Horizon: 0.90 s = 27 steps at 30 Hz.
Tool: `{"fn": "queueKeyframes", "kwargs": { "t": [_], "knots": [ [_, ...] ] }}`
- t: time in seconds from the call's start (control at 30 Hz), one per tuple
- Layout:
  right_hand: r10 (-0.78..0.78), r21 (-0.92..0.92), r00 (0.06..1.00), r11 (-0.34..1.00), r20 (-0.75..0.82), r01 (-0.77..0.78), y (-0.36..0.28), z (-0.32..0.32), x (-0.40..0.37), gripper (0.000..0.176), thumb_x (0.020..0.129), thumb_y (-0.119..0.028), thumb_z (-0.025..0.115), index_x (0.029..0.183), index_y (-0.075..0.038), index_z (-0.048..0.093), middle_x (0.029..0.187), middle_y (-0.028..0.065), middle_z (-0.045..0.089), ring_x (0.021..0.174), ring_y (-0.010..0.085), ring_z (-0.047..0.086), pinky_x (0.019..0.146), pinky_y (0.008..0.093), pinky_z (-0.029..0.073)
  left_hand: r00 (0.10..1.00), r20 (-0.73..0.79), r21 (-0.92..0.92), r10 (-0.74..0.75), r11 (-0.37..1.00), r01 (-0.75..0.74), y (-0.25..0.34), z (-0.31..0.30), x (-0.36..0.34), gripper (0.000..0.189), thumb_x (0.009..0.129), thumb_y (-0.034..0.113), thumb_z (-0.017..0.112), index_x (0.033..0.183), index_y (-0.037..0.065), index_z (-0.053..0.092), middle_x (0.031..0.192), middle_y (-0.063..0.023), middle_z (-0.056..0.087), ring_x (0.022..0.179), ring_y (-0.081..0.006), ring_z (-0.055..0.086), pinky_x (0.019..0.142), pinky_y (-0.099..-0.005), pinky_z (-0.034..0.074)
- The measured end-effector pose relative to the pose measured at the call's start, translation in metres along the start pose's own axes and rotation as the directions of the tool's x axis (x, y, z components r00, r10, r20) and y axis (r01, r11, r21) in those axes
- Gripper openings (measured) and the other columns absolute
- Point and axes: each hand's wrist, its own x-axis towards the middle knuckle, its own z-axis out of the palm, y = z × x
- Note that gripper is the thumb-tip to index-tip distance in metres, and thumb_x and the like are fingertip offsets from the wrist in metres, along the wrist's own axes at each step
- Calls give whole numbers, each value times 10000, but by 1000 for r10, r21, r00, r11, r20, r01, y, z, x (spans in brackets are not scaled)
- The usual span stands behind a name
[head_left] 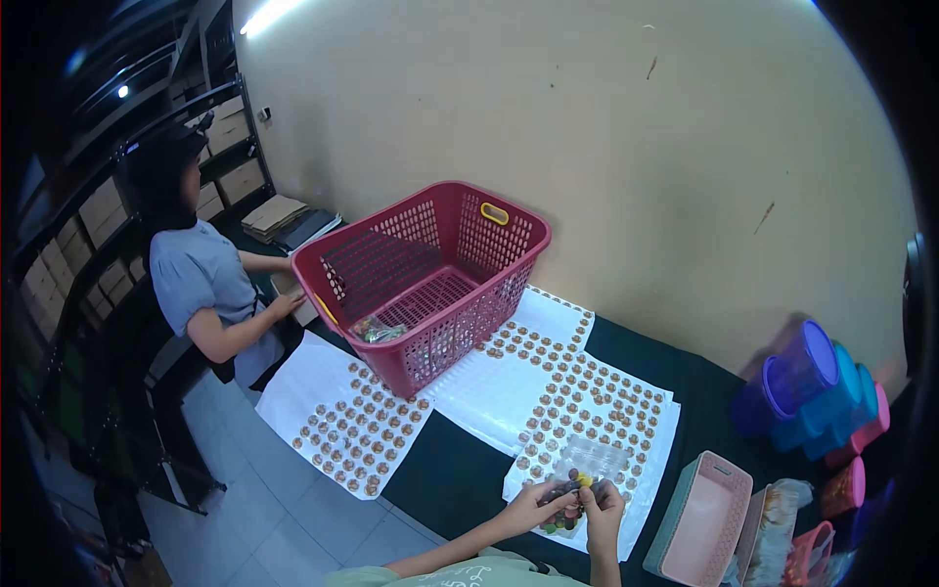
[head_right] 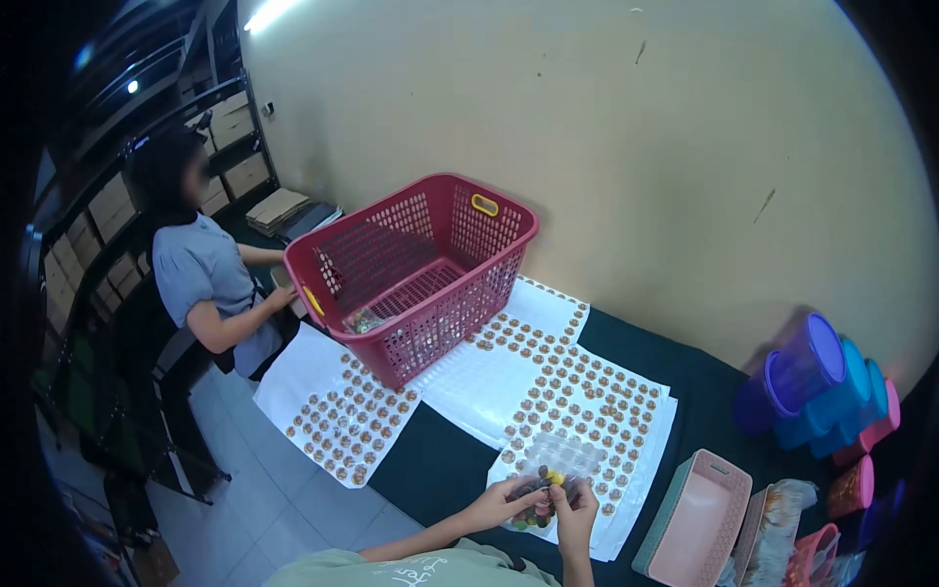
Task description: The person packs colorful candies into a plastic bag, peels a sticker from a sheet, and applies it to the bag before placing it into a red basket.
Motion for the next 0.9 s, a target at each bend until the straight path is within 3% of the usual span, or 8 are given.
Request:
{"fn": "queueKeyframes", "kwargs": {
  "t": [0.17, 0.33, 0.4, 0.43, 0.53, 0.57, 0.67, 0.9],
  "knots": [
    [-45, -4, 999, 999, -26, 45, -8, 0, 0, 167, 797, -114, 610, 870, 14, 532, 779, 57, 591, 676, 101, 565, 589, 202, 452, 994, -108, 9, -16, 1000, 17, 3, 7, 7, 360, 850, 252, 557, 1112, 8, 518, 840, -35, 599, 637, -40, 532, 521, -170, 427],
    [65, 30, 998, 997, 24, -65, -11, 18, -1, 277, 773, -166, 655, 930, 14, 516, 838, 60, 587, 680, 106, 568, 614, 218, 464, 978, -194, -40, 81, 995, -91, 5, -2, 5, 331, 837, 237, 576, 1082, 17, 547, 808, -31, 607, 654, -40, 546, 522, -165, 439],
    [97, 41, 992, 994, 87, -101, -8, 24, 1, 259, 763, -140, 666, 909, 10, 513, 810, 71, 593, 695, 103, 589, 585, 196, 469, 967, -247, 30, 67, 998, -62, 12, -9, 1, 312, 826, 240, 591, 1045, 19, 570, 837, -43, 609, 631, -34, 539, 514, -167, 441],
    [119, 6, 989, 993, 87, -120, -8, 27, 1, 254, 763, -137, 664, 917, 3, 518, 793, 65, 594, 660, 94, 579, 578, 194, 461, 943, -287, 106, 171, 984, -146, 8, -13, 1, 282, 819, 218, 600, 1022, 22, 586, 837, -43, 614, 625, -35, 540, 508, -169, 439],
    [78, -81, 986, 995, 149, -66, -4, 41, 5, 257, 766, -125, 657, 938, 3, 516, 785, 47, 581, 642, 75, 553, 564, 194, 445, 916, -366, 139, 164, 983, -120, 9, -26, 1, 268, 831, 212, 582, 1013, 15, 592, 761, -20, 612, 551, -20, 493, 451, -167, 393],
    [88, 21, 983, 996, 159, -92, -15, 52, 2, 264, 763, -112, 655, 947, 6, 506, 790, 30, 560, 650, 67, 526, 568, 195, 431, 907, -405, 30, 110, 994, -107, 14, -30, 2, 256, 829, 201, 586, 999, 10, 596, 738, -4, 604, 527, -13, 473, 437, -159, 372],
    [38, -66, 990, 997, 137, -29, -4, 58, 10, 323, 777, -48, 614, 1055, 23, 466, 889, 44, 556, 787, 90, 537, 682, 213, 439, 872, -472, -6, 127, 989, -148, 27, -31, 8, 242, 825, 187, 592, 980, 2, 598, 727, 6, 596, 506, -4, 450, 434, -145, 355],
    [2, 112, 999, 994, 52, -8, -22, 71, 20, 174, 798, -42, 579, 947, 23, 516, 844, 47, 571, 747, 88, 549, 661, 205, 445, 951, -286, 16, 119, 993, -120, 43, -47, 9, 350, 809, 220, 615, 1082, 9, 553, 837, -33, 605, 609, -31, 528, 495, -183, 443]
  ]
}}
